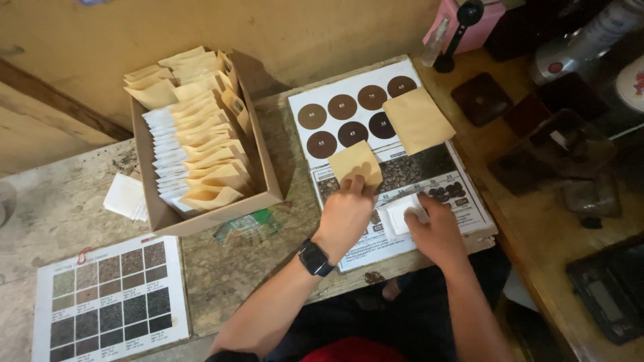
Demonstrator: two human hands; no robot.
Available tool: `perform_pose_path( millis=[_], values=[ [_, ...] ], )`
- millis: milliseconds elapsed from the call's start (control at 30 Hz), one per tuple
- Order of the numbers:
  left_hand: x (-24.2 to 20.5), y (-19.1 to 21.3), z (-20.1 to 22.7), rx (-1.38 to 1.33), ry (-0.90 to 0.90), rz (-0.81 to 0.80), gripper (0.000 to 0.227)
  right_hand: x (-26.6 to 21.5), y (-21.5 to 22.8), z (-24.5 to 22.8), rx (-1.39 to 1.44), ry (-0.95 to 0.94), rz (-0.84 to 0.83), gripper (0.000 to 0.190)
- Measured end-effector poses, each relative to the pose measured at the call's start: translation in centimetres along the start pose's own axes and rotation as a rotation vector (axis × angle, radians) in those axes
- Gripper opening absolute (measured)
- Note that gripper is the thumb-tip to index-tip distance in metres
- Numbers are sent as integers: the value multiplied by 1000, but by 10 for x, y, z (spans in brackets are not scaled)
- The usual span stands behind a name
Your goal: The person organizes several small paper packets containing coffee beans, by hand, inside a cardboard box on a wooden desk. The person opens a small paper packet, inserts a white filter, and then places the packets into the cardboard box.
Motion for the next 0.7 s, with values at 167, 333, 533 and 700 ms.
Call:
perform_pose_path(
  millis=[167,333,533,700],
  values=[
    [-5,-15,2,-44,-19,35,2,1,-7,20,28,180,134,43],
    [-1,1,3,-81,-44,35,4,-14,-2,14,132,171,222,29],
    [-4,3,12,-80,-58,47,9,-22,-3,-6,141,210,318,26],
    [-8,2,16,-98,-71,55,12,-29,2,-23,130,309,417,25]
  ],
)
Point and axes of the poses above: each hand's wrist, its own x-axis towards the middle knuckle, its own y-axis out of the back of the hand, z = x × y, the point moved 5 cm from there along x, towards the middle knuckle, and after that the axes turned 2 degrees about -y, right-handed, at the moved point
